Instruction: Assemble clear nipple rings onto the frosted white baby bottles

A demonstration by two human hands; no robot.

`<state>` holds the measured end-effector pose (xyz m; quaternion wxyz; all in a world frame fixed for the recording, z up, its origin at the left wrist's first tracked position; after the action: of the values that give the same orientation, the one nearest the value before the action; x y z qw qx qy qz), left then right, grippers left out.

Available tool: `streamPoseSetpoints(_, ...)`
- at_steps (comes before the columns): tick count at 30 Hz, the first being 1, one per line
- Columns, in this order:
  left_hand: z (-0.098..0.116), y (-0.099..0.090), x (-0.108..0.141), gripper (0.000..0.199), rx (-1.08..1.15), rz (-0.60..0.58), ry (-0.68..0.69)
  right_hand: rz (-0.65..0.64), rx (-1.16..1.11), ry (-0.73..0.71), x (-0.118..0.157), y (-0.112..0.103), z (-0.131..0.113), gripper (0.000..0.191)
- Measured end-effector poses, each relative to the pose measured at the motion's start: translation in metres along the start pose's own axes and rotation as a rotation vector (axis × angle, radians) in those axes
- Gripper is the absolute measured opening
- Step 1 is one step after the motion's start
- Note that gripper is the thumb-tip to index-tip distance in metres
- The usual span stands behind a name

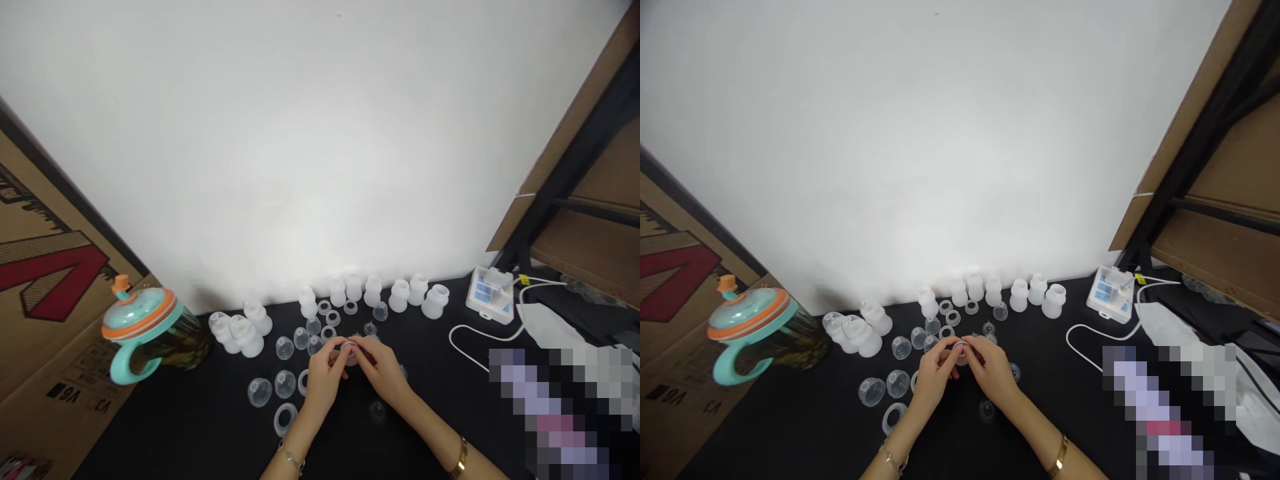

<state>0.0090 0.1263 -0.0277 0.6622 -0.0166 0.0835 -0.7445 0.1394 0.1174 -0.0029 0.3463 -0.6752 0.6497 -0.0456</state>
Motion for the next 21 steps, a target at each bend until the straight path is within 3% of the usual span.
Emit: streamPoseSetpoints(21, 0.003, -0.003, 0.000, 0.037, -0.091, 0.020, 0.040, 0.010, 0.017, -0.062, -0.001, -0.005, -0.013, 0.031)
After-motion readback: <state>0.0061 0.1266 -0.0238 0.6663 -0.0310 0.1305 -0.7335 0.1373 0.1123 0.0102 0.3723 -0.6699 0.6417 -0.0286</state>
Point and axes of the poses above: each hand's wrist, its own x-axis away from the middle knuckle, its own y-axis out of the palm, z = x × y, the point moved 10 cm from there along -x, towards the middle knuckle, and after that the axes turned 1 degree about x, right-handed, at the moved point
